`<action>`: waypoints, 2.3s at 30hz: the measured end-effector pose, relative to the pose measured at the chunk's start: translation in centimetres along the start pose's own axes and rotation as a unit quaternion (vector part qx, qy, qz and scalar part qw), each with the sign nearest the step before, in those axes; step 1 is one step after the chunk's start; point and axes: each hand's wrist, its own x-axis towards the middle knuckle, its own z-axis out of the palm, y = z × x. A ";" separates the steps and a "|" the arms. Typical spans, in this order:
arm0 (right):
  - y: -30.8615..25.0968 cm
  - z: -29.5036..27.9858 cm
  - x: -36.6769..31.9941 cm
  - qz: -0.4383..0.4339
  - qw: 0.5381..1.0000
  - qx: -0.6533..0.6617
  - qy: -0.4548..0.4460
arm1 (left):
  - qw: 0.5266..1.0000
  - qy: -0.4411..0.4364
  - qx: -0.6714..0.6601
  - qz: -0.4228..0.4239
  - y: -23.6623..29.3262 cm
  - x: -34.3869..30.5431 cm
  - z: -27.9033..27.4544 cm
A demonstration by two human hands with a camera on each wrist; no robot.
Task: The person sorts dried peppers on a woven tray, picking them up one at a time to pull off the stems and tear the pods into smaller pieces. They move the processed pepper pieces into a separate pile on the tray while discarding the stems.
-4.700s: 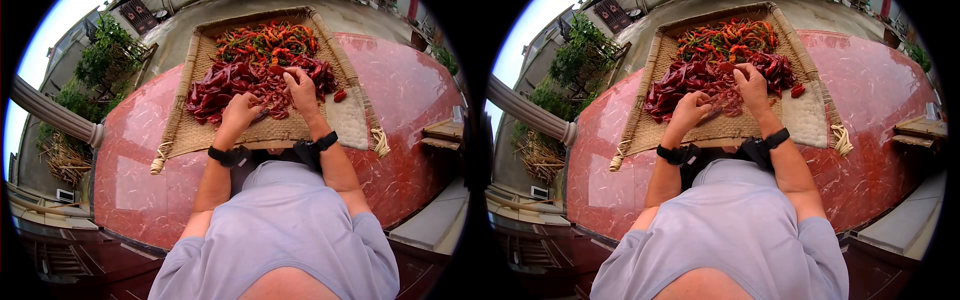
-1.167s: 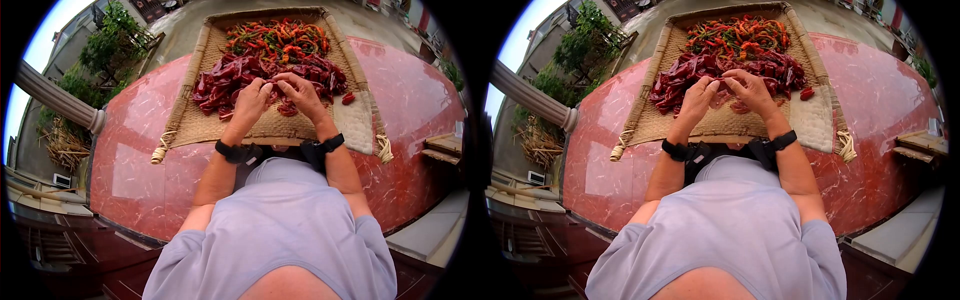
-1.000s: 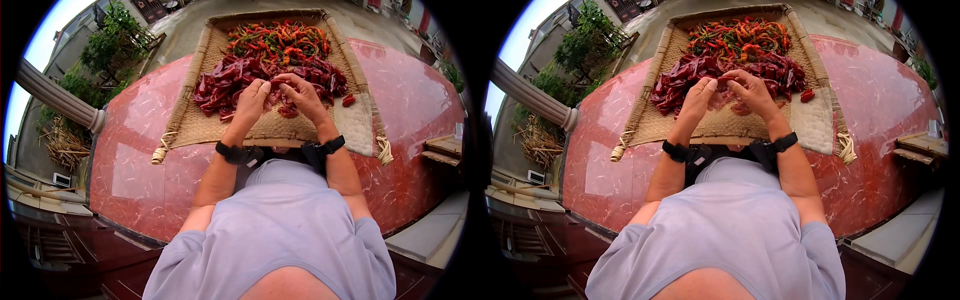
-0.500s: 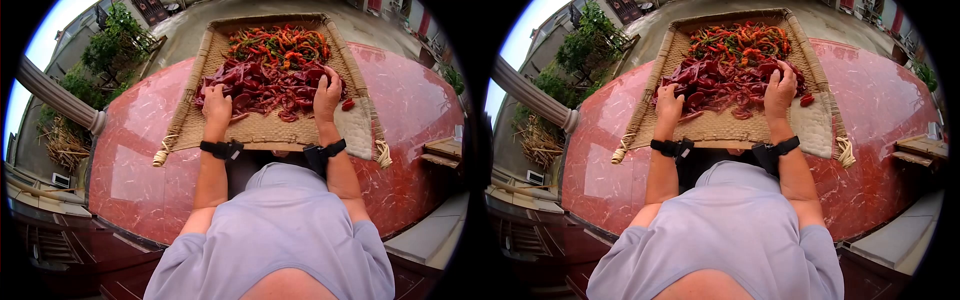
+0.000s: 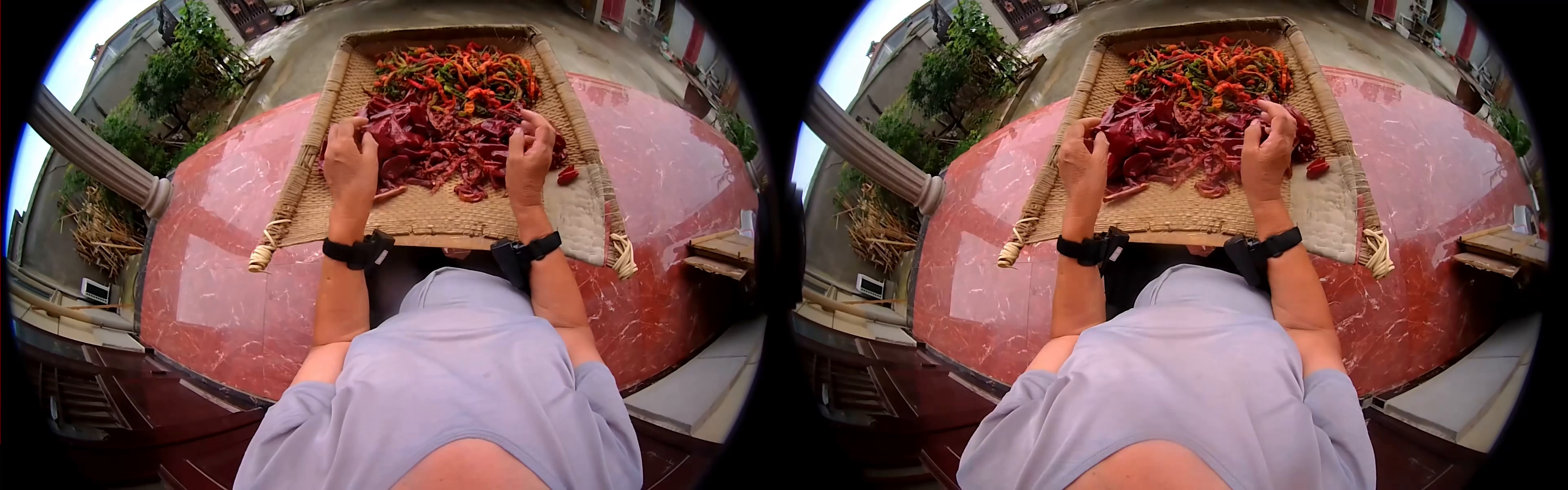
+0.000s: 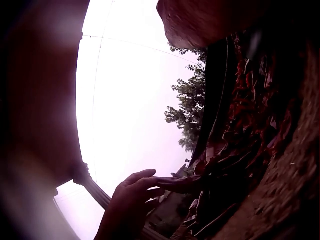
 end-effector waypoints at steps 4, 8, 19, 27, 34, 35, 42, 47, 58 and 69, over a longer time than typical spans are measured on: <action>-2.2 0.2 -0.2 0.004 0.992 0.050 -0.114 | 0.992 -0.068 -0.101 -0.021 2.6 -0.4 0.4; -4.2 0.2 -0.8 0.016 0.955 0.125 -0.268 | 0.966 -0.153 -0.204 -0.033 4.6 -1.8 1.9; -1.8 0.8 -0.4 -0.038 0.998 0.009 -0.041 | 0.982 -0.185 -0.029 -0.009 2.6 -2.9 4.0; 2.2 0.0 0.2 0.081 0.990 -0.089 0.072 | 0.946 -0.257 0.171 -0.094 -1.2 -1.7 3.4; 2.1 0.3 -0.2 0.110 0.983 -0.130 0.069 | 0.926 -0.279 0.232 -0.105 -3.1 -2.1 4.2; 2.0 0.3 -0.3 0.102 0.985 -0.125 0.066 | 0.925 -0.280 0.230 -0.115 -3.1 -2.1 4.2; 0.4 -0.1 0.0 0.011 0.998 -0.048 0.045 | 0.970 -0.198 0.113 -0.086 -1.2 -1.5 2.0; -1.7 0.6 -0.5 0.007 0.991 0.077 -0.109 | 0.924 -0.253 -0.201 -0.206 1.5 -0.5 1.3; -2.6 0.6 -0.7 0.157 0.893 0.298 -0.298 | 0.842 -0.314 -0.380 -0.217 4.3 -2.2 3.1; -0.4 -0.6 0.3 0.132 0.985 0.009 0.107 | 0.959 -0.279 0.041 0.001 -2.5 -0.7 5.6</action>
